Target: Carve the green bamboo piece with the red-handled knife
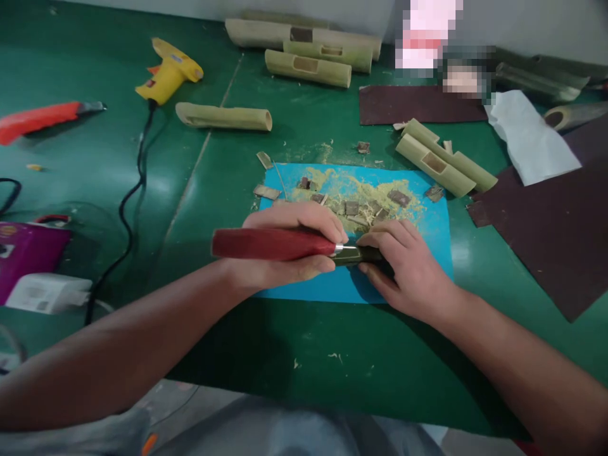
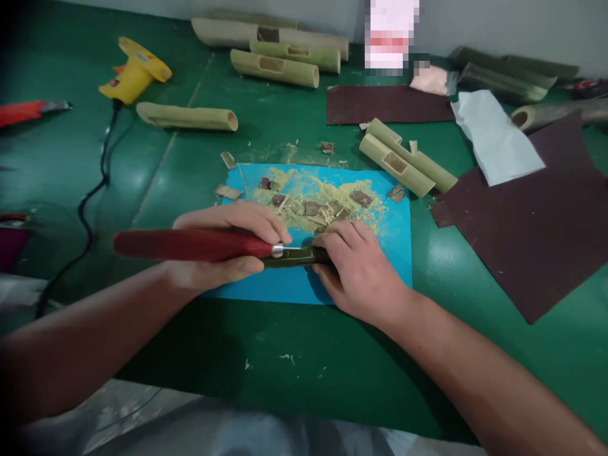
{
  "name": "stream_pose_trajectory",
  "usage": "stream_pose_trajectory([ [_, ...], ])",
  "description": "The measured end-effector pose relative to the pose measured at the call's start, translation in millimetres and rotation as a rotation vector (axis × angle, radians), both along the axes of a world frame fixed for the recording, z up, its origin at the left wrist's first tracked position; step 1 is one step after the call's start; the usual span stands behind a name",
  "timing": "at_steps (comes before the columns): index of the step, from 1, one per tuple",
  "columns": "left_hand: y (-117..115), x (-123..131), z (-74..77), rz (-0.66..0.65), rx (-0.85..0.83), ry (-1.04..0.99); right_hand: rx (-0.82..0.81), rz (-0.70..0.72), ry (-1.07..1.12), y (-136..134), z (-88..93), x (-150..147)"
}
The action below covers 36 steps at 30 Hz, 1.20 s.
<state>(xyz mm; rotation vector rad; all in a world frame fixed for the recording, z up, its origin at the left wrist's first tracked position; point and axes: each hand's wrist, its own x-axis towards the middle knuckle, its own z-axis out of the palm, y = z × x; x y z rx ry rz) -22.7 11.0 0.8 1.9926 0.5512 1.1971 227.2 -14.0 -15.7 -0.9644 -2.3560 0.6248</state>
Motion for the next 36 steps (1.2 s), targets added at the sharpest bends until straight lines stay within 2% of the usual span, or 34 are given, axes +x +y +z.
stream_pose_trajectory([
  [3,-2,3,-1.5,-0.022,-0.061,0.017,-0.027,0.027,-0.005,0,2.0,2],
  [13,-16,10,4.4,0.108,-0.179,0.099,-0.041,0.032,-0.041,0,4.8,3],
  [24,-15,12,5.1,0.096,-0.128,0.08,-0.046,0.032,-0.036,-1,3.5,2],
  [31,-13,15,5.4,0.013,0.023,0.095,-0.039,0.023,-0.051,0,1.9,2],
  [36,-13,13,6.3,0.065,-0.004,0.086,-0.032,0.03,-0.043,1,1.9,1],
])
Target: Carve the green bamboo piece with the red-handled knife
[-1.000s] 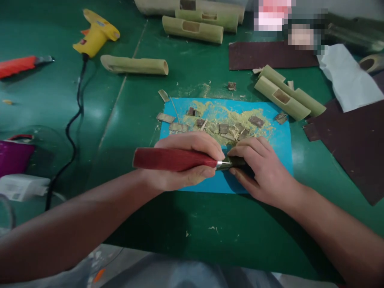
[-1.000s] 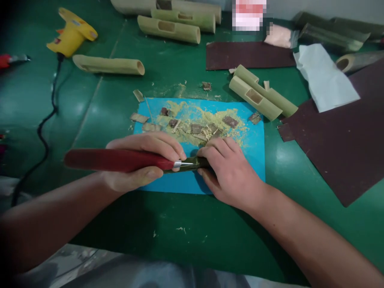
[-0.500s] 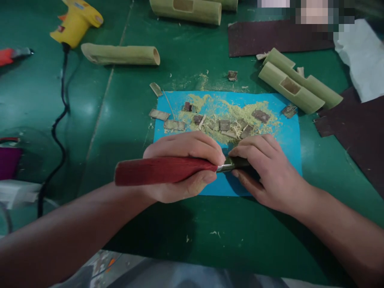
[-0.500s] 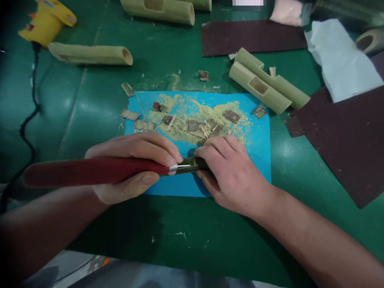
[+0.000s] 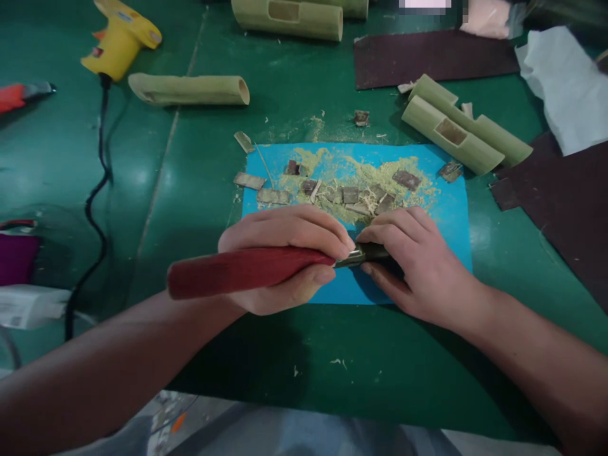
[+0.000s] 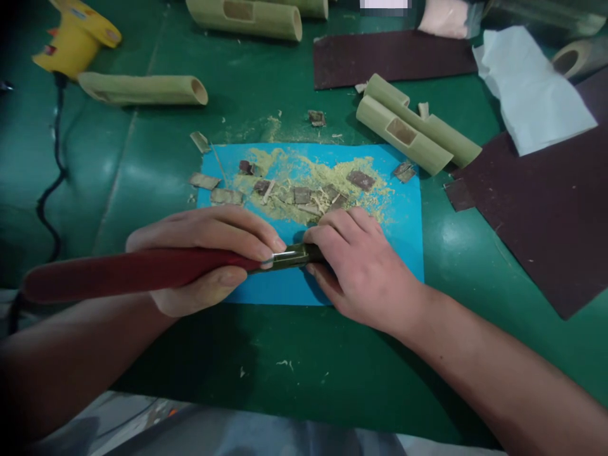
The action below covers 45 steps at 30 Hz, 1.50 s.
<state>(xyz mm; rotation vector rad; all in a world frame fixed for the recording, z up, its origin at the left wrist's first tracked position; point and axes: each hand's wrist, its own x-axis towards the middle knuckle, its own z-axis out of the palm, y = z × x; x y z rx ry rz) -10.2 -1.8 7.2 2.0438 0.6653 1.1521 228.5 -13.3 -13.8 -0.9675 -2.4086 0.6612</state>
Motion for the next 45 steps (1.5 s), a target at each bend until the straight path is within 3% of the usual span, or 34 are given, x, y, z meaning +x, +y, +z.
stream_pose_trajectory([
  [31,-3,-1,-1.0,0.032,-0.03,0.063,0.001,-0.009,0.058,0,-2.2,0],
  [39,-7,2,2.3,0.139,0.023,0.155,0.049,-0.029,0.107,1,-3.9,-2],
  [45,-14,10,13.7,0.228,-0.12,0.34,0.166,-0.141,-0.052,-2,-8.5,-2],
])
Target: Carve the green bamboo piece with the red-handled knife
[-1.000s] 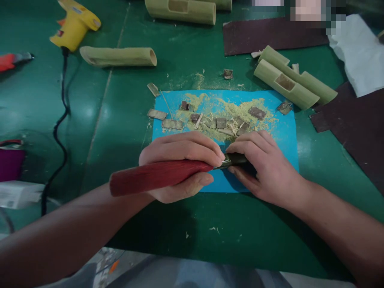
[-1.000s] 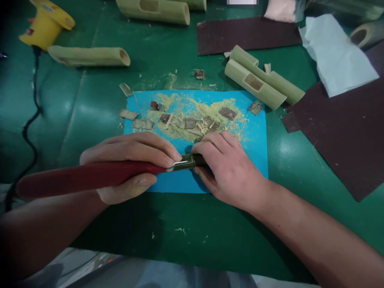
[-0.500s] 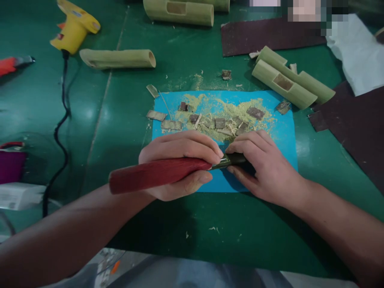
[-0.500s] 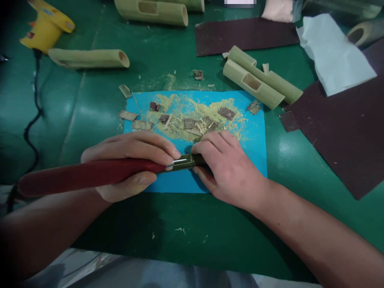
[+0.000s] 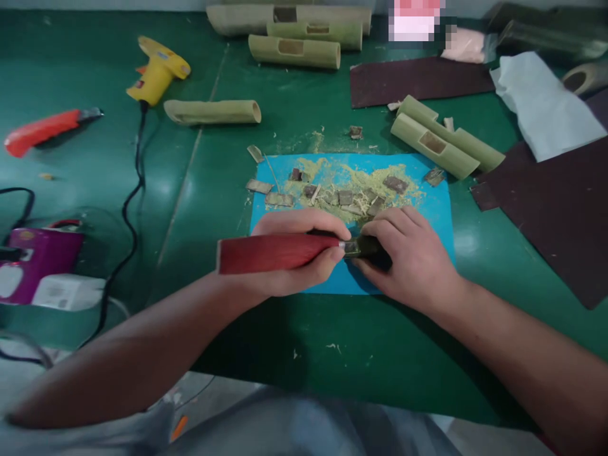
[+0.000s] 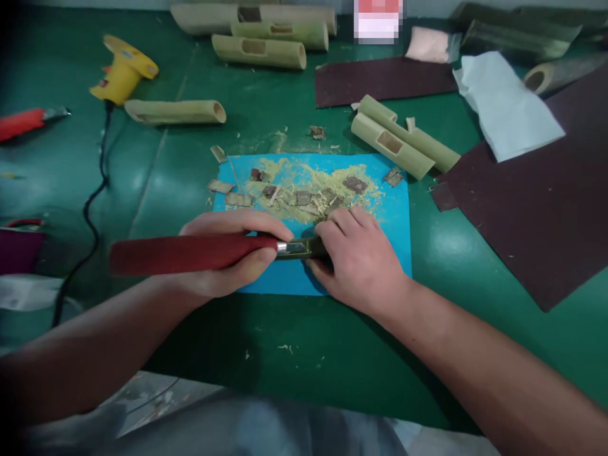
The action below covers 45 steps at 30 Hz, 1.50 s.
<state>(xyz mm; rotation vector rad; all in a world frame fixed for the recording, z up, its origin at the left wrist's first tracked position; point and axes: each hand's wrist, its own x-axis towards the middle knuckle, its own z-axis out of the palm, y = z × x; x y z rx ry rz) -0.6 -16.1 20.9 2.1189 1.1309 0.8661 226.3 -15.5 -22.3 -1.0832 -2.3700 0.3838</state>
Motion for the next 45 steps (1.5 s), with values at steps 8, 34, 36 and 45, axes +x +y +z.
stream_pose_trajectory([
  [8,2,23,2.9,0.139,-0.006,-0.062,0.058,-0.001,0.013,3,-4.8,1],
  [34,19,59,-37.9,0.237,0.232,-0.329,-0.034,-0.063,0.032,-1,-8.3,-6],
  [36,16,58,-34.2,0.212,0.167,-0.321,-0.043,-0.064,0.021,-1,-7.3,-6],
  [45,11,56,-36.6,0.257,0.113,-0.326,-0.06,-0.075,0.024,-3,-5.7,-8],
])
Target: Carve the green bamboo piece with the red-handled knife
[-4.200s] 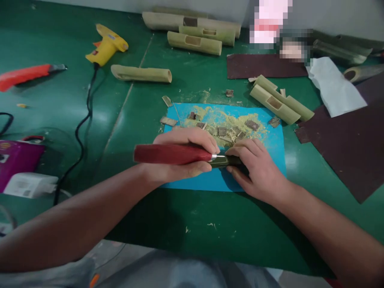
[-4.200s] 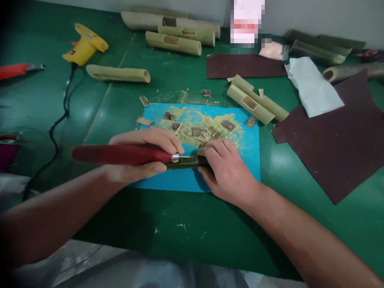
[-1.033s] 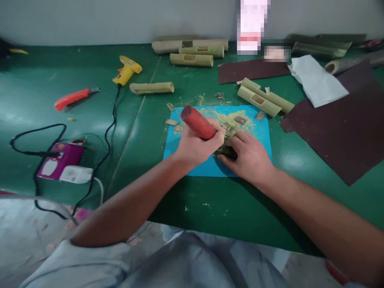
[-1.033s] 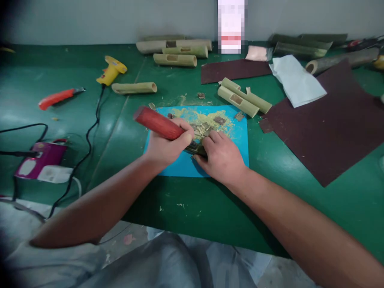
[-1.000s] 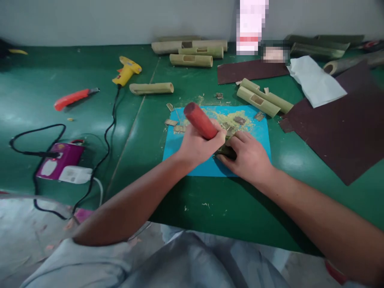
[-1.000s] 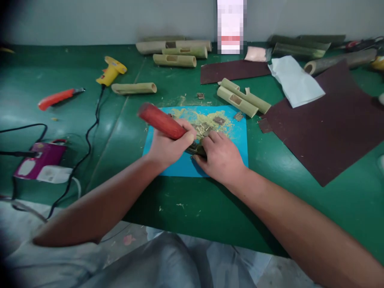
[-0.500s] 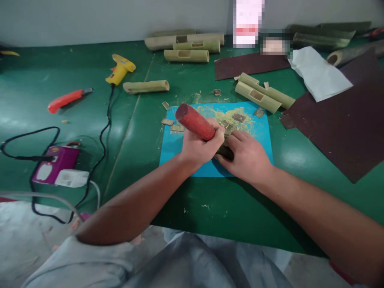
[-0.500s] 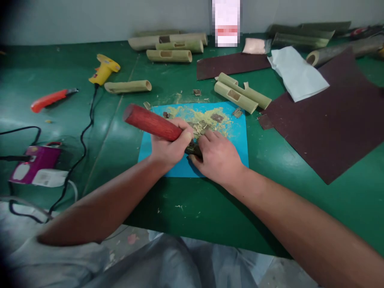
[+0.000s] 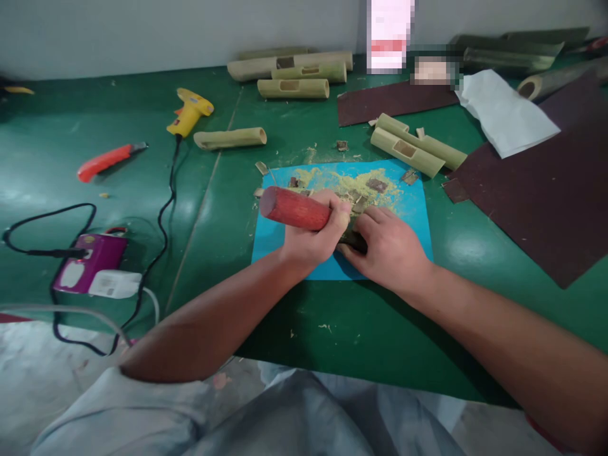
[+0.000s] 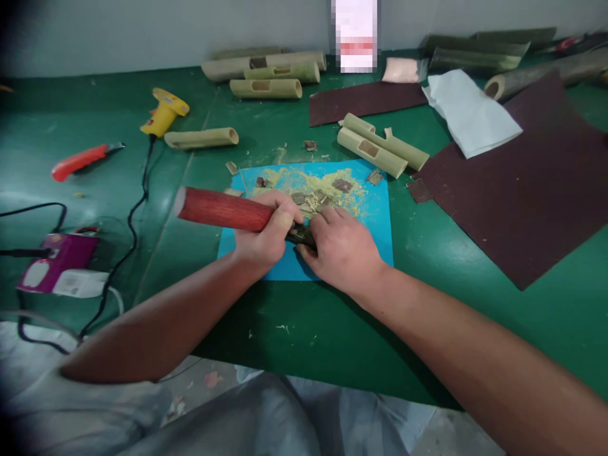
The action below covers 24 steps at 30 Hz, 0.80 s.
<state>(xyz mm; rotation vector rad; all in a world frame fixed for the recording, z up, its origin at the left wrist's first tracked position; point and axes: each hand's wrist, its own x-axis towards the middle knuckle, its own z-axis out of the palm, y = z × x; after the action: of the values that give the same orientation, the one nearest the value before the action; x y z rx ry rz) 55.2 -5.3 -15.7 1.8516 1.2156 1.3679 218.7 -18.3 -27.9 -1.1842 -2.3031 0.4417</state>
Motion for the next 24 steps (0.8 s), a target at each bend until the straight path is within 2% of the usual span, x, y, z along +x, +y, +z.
stream_pose_trajectory([
  [8,0,0,-1.1,0.029,-0.02,0.022,0.0,-0.003,0.003,0,-1.4,0],
  [14,6,-1,2.0,-0.037,0.049,0.088,0.025,-0.011,-0.005,0,-3.1,-1],
  [22,5,1,-6.3,0.093,0.095,0.09,0.023,0.012,-0.009,2,-1.5,-4],
  [24,6,0,-8.6,0.09,0.126,0.084,0.006,0.022,-0.008,2,-1.2,-4],
])
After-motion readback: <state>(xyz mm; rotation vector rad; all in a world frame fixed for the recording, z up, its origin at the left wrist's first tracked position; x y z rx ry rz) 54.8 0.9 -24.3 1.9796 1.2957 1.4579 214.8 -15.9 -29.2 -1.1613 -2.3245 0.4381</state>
